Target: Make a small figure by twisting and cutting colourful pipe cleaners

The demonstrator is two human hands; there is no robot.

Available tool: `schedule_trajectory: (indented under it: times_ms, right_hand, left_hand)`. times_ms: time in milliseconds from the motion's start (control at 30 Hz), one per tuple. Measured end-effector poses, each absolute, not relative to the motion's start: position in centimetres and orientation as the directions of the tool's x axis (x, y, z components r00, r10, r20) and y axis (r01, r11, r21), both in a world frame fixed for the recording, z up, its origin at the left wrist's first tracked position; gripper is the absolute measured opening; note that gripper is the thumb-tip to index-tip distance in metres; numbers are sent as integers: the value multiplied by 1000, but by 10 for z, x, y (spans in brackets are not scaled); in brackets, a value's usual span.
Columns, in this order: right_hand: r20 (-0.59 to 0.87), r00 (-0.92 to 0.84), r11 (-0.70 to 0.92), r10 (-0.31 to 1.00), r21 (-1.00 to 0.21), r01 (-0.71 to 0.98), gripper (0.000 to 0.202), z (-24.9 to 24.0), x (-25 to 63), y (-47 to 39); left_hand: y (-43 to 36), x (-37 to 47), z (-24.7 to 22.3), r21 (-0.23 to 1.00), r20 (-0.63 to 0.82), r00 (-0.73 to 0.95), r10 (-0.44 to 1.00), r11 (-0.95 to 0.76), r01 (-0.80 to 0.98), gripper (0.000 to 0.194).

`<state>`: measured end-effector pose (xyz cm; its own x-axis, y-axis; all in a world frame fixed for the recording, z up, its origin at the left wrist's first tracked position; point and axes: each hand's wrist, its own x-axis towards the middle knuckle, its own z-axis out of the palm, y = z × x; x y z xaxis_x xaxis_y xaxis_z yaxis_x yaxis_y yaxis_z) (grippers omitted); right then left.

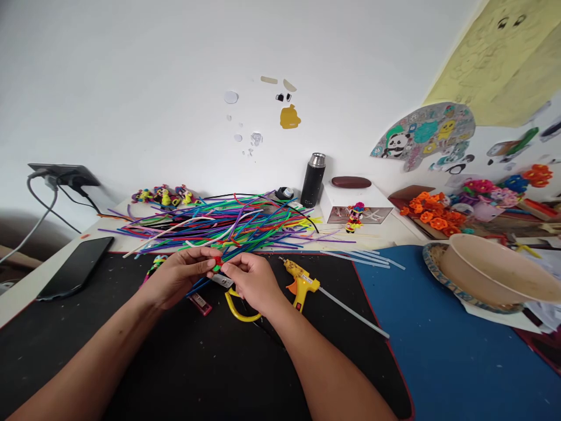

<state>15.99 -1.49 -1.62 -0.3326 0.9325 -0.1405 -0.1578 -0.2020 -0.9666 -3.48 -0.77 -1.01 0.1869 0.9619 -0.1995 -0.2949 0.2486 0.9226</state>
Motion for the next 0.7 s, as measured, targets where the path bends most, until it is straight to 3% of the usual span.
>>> schedule_trajectory:
  times_ms: [700]
  right_hand:
    - [-187, -373, -287, 909, -929, -233, 35, -14, 163, -15]
  left_hand:
    - [-10, -29, -12, 888, -198, 222, 955, 271, -370, 28]
